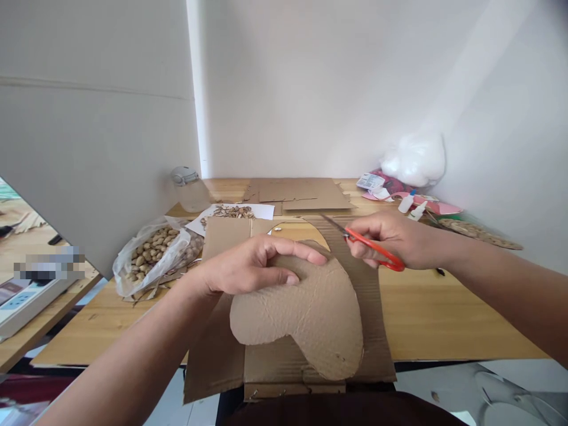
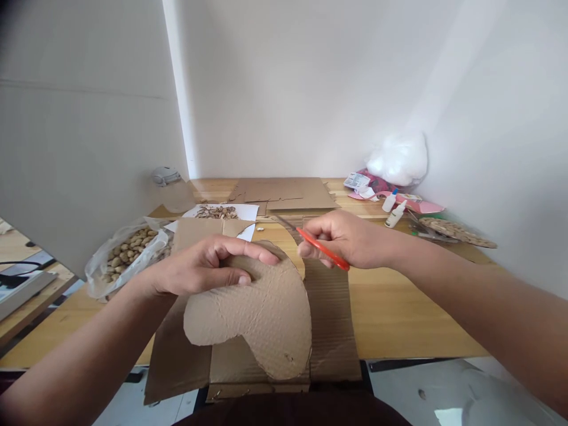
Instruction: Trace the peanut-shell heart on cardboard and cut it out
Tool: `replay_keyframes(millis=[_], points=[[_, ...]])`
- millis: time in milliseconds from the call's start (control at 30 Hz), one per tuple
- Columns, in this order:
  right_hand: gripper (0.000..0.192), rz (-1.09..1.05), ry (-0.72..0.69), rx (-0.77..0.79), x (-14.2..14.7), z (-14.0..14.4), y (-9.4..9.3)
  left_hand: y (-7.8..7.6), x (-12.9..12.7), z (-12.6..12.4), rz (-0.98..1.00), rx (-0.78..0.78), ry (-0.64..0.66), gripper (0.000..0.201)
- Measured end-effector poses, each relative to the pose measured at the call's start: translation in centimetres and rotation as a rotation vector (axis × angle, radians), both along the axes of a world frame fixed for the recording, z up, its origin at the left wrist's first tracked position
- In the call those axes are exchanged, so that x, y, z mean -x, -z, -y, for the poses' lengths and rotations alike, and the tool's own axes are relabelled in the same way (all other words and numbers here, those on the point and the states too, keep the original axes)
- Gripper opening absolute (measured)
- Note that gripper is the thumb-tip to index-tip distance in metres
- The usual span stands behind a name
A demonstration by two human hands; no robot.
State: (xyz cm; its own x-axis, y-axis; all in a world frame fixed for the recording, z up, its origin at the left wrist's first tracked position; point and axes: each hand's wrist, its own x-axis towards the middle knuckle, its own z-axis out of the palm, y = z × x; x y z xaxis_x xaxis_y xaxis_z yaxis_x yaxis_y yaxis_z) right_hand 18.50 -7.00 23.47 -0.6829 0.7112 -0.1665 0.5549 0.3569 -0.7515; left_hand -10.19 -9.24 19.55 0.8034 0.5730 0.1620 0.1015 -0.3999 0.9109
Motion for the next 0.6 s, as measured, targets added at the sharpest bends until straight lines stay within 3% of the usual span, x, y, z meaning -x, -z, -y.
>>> replay_keyframes(millis=[133,333,467,600], points=[[0.044,-0.218,0.215,0.004,-2.1,0.8,2.4,1.9,1.8,1.7,0.027,0.003,-0.2,0.038],[0.041,-0.189,0.599,-0.063,-7.6,2.2,10.1,6.3,6.7,5.6,-0.008,0.199,-0.647,0.04],[0.039,-0.124,0.691,-0.023,-9.4,4.0,13.8,8.7,9.1,7.5,-0.008,0.185,-0.868,0.048],[0.036,-0.187,0.733,-0.006,-8.8,5.8,15.2,10.0,9.7,9.0,0.021,0.214,-0.989,0.052]])
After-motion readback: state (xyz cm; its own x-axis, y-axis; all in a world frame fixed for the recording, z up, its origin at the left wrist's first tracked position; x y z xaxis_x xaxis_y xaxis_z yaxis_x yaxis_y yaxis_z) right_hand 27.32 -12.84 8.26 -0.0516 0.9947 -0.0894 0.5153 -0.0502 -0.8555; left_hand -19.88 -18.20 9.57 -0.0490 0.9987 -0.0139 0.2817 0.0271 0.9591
